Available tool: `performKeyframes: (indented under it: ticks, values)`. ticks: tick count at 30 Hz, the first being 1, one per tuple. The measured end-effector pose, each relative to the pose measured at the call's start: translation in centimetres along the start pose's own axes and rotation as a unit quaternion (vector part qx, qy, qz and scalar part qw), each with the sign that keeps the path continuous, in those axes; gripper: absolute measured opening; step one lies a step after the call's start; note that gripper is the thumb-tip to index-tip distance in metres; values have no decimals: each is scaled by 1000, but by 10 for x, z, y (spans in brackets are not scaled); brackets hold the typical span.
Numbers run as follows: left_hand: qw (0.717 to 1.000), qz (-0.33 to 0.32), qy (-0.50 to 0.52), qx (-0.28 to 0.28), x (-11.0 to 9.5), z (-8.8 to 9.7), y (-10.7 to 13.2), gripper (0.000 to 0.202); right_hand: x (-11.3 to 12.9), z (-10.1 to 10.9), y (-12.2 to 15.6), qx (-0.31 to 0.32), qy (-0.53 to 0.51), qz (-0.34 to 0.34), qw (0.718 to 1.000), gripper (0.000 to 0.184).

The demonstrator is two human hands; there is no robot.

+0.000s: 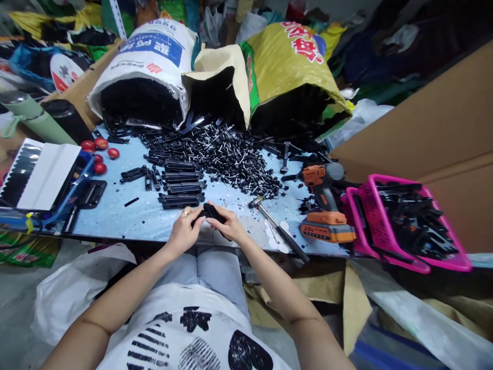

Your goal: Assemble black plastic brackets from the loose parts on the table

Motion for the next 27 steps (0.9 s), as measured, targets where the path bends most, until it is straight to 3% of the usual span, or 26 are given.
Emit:
performKeyframes:
  ticks: [5,8,12,18,23,25,27]
  values:
    - [999,-17,-12,-33,-7,3,5,37,16,4,-2,35,148,107,983,53]
    - [998,-31,11,-62,-13,5,6,35,21,-3,-2,39,157,120,979,52]
    - [990,-55,11,-127,-19,17,9,36,30,-2,0,-8,130,118,984,52]
    - [988,-120,-21,-93,-31,19,5,35,45,-10,6,47,169,158,972,55]
    - [974,-76,-8,-215,-37,32,7,36,49,-16,9,-52,106,144,983,50]
    - [971,-73,-5,-227,-39,34,7,35,49,-22,11,-79,93,136,983,50]
    - [975,-91,1,-203,-41,34,4,34,52,-26,14,-88,89,145,982,51]
Point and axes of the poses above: each hand's wrist, its own y-axis away from the middle knuckle, its own z-axis out of the back of the hand, x = y × z, the point moved 9 cm from there along -y, towards the middle knuckle, and after that the axes turned 10 degrees about -y, right-handed, at the moved point
